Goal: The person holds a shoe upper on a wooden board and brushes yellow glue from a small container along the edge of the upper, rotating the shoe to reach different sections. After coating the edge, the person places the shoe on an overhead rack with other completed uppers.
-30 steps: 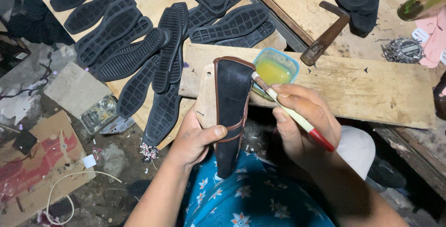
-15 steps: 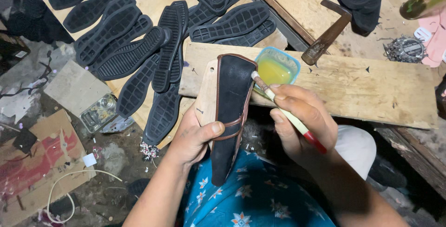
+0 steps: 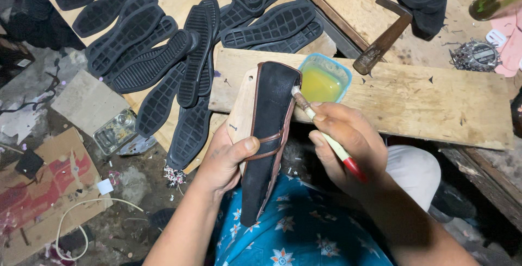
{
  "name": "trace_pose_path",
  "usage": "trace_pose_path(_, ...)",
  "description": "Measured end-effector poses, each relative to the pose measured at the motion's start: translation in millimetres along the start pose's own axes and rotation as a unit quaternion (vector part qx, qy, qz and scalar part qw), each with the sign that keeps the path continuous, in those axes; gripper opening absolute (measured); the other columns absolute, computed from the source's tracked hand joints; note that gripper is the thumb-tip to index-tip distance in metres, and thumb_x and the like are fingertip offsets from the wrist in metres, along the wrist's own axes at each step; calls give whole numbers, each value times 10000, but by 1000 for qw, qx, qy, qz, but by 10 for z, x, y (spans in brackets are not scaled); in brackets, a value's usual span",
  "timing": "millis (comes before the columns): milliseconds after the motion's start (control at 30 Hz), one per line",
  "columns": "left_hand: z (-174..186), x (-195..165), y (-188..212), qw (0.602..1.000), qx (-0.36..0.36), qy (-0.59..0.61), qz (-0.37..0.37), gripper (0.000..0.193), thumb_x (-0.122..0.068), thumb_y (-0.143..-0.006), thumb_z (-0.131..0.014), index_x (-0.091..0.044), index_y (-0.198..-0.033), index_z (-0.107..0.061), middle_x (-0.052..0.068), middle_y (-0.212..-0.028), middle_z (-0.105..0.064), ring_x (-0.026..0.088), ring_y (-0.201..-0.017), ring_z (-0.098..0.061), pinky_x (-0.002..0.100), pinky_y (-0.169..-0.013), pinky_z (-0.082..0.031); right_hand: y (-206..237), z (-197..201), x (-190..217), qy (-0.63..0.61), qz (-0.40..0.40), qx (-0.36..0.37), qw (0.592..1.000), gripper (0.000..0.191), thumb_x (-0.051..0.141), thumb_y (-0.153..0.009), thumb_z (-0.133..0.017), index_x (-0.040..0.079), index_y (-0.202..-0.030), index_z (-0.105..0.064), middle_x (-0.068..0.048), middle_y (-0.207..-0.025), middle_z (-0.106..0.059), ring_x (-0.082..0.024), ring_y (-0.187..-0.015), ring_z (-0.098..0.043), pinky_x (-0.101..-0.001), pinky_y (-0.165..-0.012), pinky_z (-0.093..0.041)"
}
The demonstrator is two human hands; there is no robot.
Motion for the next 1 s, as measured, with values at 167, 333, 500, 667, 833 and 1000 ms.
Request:
trace_pose_path(167, 27, 21, -5, 1000, -8, 14, 8, 892, -396, -802, -869, 59, -1465, -482, 138, -1268, -660, 199, -1129, -656, 337, -980, -546, 30, -32, -8, 10, -7, 27, 1000, 343, 20, -923, -748, 26, -1201, -546, -240, -1209, -675, -341, -1073, -719, -394, -906, -600)
trace_pose_path(333, 69, 67, -14, 1000, -17, 15, 16, 896, -401, -798, -865, 55, -1466, -479, 139, -1271, -657, 203, -1124, -657, 345, -972, -550, -18, 46, -58, -28, -22, -27, 999, 299, -6, -969, -711, 2, -1220, -549, -233, -1213, -674, -328, -1100, -726, -362, -896, -610)
trace_pose_path(500, 90, 103, -11, 999, -16, 22, 23, 890, -393, -806, -859, 68, -1466, -480, 154, -1262, -660, 214, -1117, -659, 351, -969, -549, -53, 1, -51, -18, -35, -16, 999, 274, -30, -971, -707, -8, -1204, -565, -246, -1224, -676, -333, -1132, -719, -355, -930, -599)
trace_pose_path(667, 89, 82, -8, 1000, -17, 12, 14, 896, -413, -800, -856, 58, -1462, -481, 141, -1271, -658, 202, -1131, -657, 343, -984, -545, -44, -2, -43, -27, -36, -30, 999, 285, -40, -959, -705, -12, -1204, -562, -247, -1215, -677, -328, -1127, -718, -374, -969, -598)
trace_pose_path(833, 72, 74, -8, 1000, -14, 7, 14, 899, -420, -800, -855, 58, -1463, -482, 144, -1258, -659, 207, -1119, -659, 346, -972, -551, -7, -20, -68, -29, -40, -21, 999, 304, -39, -961, -708, 0, -1221, -556, -248, -1230, -672, -321, -1125, -718, -372, -966, -599)
trace_pose_path(1000, 99, 82, -8, 1000, -18, 12, 22, 899, -416, -793, -860, 61, -1456, -485, 143, -1265, -658, 205, -1126, -655, 341, -975, -545, 35, -61, -31, -29, -22, 14, 999, 328, -17, -947, -719, 11, -1225, -548, -238, -1222, -670, -321, -1122, -717, -372, -958, -602)
Point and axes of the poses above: each hand's wrist, its own y-axis away from the middle knuckle, its own z-axis out of the back of the hand, x = y × z, the point moved 8 cm from there along -y, towards the middle knuckle
